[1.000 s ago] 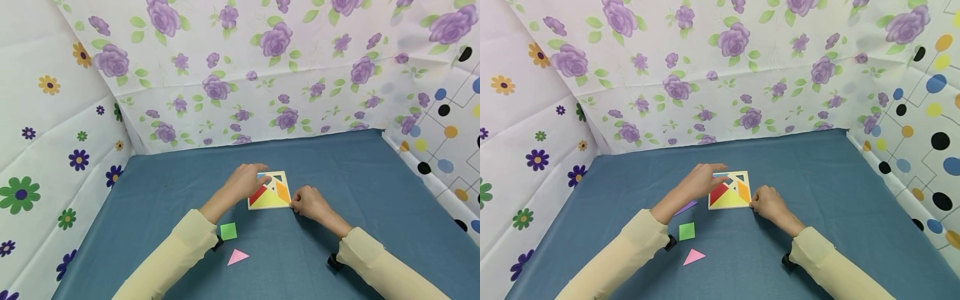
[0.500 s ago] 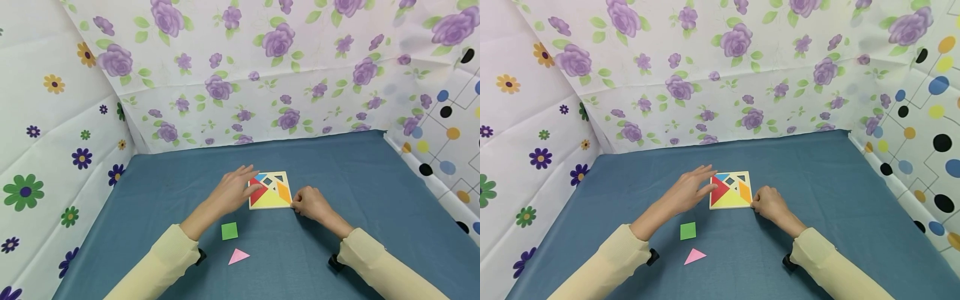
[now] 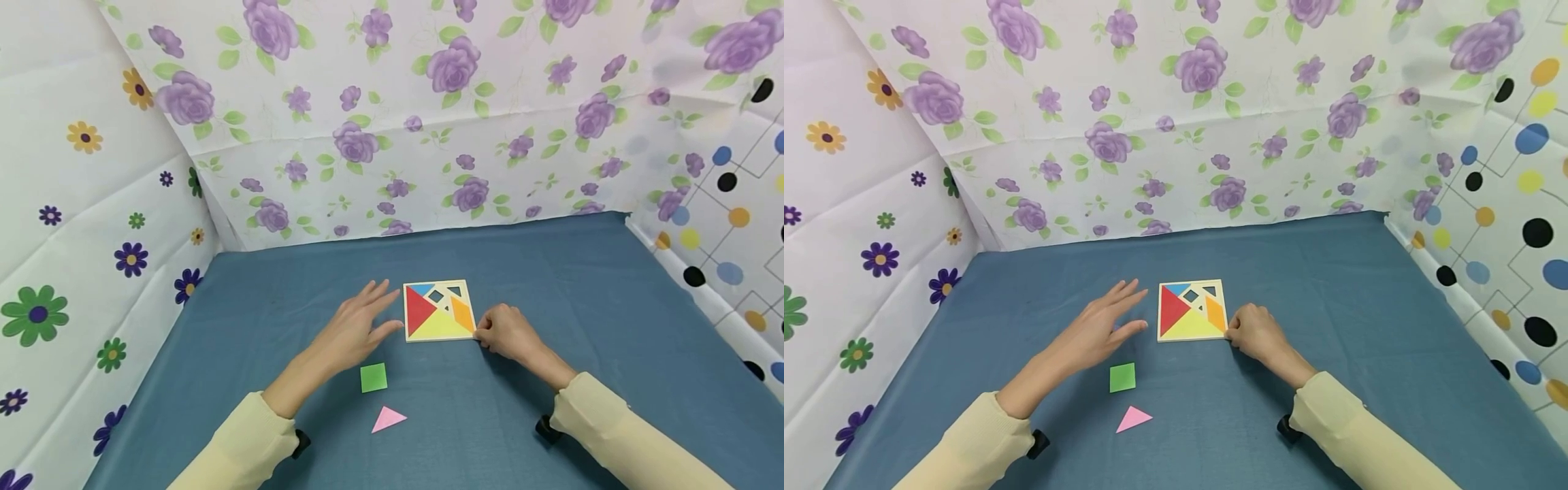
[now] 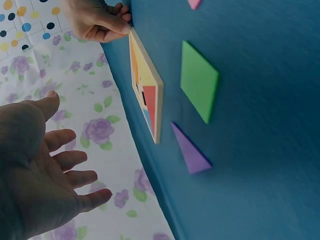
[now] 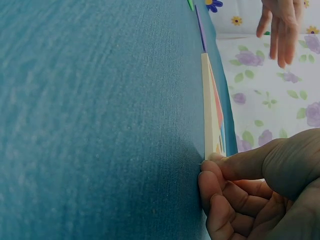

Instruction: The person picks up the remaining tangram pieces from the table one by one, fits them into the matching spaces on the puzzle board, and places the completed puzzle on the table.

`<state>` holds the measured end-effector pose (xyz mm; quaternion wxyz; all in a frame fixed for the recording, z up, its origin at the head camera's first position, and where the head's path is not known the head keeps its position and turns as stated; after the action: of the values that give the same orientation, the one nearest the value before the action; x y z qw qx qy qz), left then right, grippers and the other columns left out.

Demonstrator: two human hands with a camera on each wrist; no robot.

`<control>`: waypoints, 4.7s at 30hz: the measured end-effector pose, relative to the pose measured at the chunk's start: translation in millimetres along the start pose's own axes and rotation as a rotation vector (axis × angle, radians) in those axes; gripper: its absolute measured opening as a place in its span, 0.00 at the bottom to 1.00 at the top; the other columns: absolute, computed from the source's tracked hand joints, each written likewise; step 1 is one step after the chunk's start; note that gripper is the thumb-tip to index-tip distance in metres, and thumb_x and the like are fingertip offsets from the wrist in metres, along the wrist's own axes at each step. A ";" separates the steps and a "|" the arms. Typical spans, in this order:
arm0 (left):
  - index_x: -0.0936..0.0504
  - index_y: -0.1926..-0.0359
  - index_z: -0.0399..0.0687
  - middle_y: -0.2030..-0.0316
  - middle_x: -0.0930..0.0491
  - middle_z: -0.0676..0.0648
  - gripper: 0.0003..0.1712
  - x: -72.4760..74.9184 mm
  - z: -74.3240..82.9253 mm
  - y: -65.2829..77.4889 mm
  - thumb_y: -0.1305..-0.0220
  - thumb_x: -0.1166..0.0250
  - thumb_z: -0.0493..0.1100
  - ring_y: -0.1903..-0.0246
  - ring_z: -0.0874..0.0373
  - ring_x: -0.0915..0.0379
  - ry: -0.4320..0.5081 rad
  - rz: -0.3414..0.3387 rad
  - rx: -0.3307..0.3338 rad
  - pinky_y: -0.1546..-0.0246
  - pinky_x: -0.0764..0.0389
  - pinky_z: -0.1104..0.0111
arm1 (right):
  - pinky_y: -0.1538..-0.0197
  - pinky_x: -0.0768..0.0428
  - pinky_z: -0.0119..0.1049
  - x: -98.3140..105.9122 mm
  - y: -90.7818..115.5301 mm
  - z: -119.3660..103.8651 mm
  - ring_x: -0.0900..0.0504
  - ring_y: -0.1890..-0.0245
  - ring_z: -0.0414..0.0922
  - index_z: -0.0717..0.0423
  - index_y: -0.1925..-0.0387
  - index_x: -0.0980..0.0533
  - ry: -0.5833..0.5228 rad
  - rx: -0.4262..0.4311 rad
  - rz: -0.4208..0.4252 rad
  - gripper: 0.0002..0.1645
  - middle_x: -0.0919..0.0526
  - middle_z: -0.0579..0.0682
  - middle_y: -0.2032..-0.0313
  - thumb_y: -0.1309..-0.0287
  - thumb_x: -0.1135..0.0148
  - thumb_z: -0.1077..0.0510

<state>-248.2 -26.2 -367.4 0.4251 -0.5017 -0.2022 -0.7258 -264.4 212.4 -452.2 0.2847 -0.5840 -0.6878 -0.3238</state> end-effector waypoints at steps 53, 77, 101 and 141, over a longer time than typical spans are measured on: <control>0.16 0.41 0.37 0.40 0.22 0.40 0.22 -56.9 -6.7 59.1 0.36 0.26 0.35 0.38 0.45 0.28 -0.120 -0.177 -0.167 0.39 0.24 0.51 | 0.77 0.21 0.35 -1.7 -0.5 1.9 0.20 0.81 0.42 0.59 0.72 0.13 -0.001 -0.023 -0.002 0.07 0.18 0.48 0.80 0.38 0.29 0.65; 0.12 0.51 0.40 0.52 0.18 0.47 0.16 -54.2 -7.2 51.8 0.42 0.23 0.33 0.49 0.53 0.22 -0.134 -0.164 -0.173 0.46 0.19 0.59 | 0.76 0.21 0.36 -0.5 0.0 2.0 0.20 0.81 0.42 0.59 0.72 0.14 0.005 -0.012 0.009 0.07 0.18 0.47 0.80 0.37 0.29 0.65; 0.12 0.56 0.44 0.58 0.25 0.49 0.17 -51.1 -15.7 45.3 0.47 0.19 0.35 0.56 0.55 0.29 -0.087 -0.160 -0.087 0.52 0.22 0.60 | 0.76 0.21 0.36 0.7 1.4 -1.0 0.20 0.81 0.42 0.60 0.72 0.14 -0.007 0.008 0.005 0.07 0.18 0.48 0.80 0.38 0.30 0.65; 0.11 0.67 0.48 0.67 0.20 0.56 0.05 -21.2 -9.4 54.1 0.42 0.23 0.35 0.64 0.63 0.24 -0.002 -0.190 -0.275 0.61 0.19 0.71 | 0.76 0.21 0.35 -0.5 0.1 -0.3 0.21 0.81 0.42 0.60 0.72 0.14 -0.019 0.011 -0.001 0.07 0.18 0.48 0.80 0.37 0.30 0.65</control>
<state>-206.3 -54.3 -397.5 0.2818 -0.5343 -0.1480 -0.7831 -264.2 211.9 -452.3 0.2809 -0.5850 -0.6927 -0.3147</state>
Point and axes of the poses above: each hand's wrist, its own y-axis away from the middle knuckle, its own x-axis out of the back of the hand, z = x × y, the point moved 9 cm from there along -y, towards the middle knuckle
